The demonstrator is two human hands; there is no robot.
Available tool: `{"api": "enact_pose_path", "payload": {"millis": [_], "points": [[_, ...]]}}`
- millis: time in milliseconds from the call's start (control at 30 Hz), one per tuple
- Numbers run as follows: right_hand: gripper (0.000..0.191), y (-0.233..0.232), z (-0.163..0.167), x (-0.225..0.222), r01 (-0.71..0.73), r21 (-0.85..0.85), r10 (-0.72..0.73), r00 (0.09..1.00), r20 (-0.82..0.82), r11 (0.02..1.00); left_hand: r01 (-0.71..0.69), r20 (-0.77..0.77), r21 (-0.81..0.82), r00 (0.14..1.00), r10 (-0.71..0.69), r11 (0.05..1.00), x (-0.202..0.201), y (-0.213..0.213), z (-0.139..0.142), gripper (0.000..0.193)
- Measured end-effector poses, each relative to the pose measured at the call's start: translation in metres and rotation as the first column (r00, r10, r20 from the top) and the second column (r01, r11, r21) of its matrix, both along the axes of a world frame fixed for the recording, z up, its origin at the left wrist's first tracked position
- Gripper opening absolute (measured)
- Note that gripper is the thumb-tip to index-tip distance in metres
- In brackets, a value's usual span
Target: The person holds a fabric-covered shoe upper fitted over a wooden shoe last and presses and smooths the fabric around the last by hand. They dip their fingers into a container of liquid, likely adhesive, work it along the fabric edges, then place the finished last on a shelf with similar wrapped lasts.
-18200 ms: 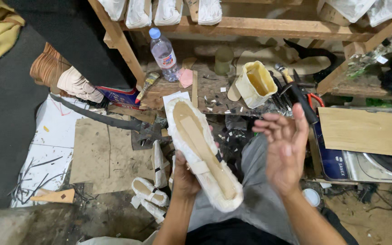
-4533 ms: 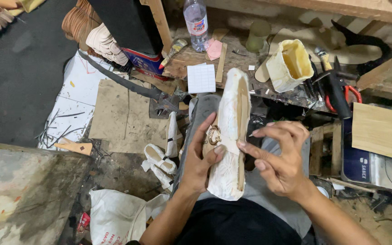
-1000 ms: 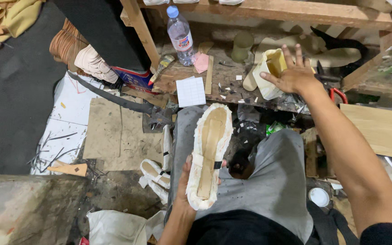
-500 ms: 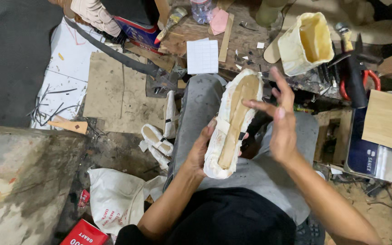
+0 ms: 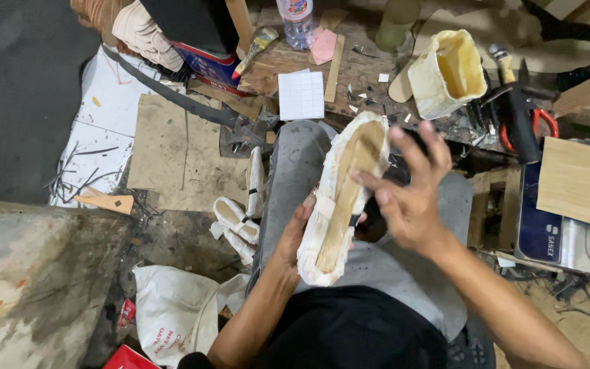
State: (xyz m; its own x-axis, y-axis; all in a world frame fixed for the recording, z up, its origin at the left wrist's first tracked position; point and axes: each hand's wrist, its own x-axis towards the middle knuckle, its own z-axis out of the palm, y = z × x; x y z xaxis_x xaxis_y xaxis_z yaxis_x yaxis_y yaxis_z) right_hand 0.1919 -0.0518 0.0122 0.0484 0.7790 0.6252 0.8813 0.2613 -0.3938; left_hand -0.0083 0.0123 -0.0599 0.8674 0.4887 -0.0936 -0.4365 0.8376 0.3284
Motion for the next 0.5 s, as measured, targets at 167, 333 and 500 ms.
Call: {"api": "enact_pose_path", "payload": {"millis": [167, 333, 500], "points": [[0.035, 0.002, 0.001, 0.012, -0.085, 0.102, 0.069, 0.987, 0.147, 0.991, -0.046, -0.091, 0.169, 0.994, 0.062, 0.985, -0.006, -0.001, 0.025, 0.1], [0.033, 0.0, 0.006, 0.014, 0.086, 0.049, -0.091, 0.989, 0.118, 0.995, -0.022, -0.091, 0.167, 0.995, 0.037, 0.986, -0.004, -0.003, 0.032, 0.105], [0.029, -0.004, 0.012, 0.008, -0.072, 0.16, 0.027, 0.964, 0.264, 0.985, -0.034, -0.093, 0.124, 0.995, 0.046, 0.992, -0.009, -0.004, 0.031, 0.105]]}}
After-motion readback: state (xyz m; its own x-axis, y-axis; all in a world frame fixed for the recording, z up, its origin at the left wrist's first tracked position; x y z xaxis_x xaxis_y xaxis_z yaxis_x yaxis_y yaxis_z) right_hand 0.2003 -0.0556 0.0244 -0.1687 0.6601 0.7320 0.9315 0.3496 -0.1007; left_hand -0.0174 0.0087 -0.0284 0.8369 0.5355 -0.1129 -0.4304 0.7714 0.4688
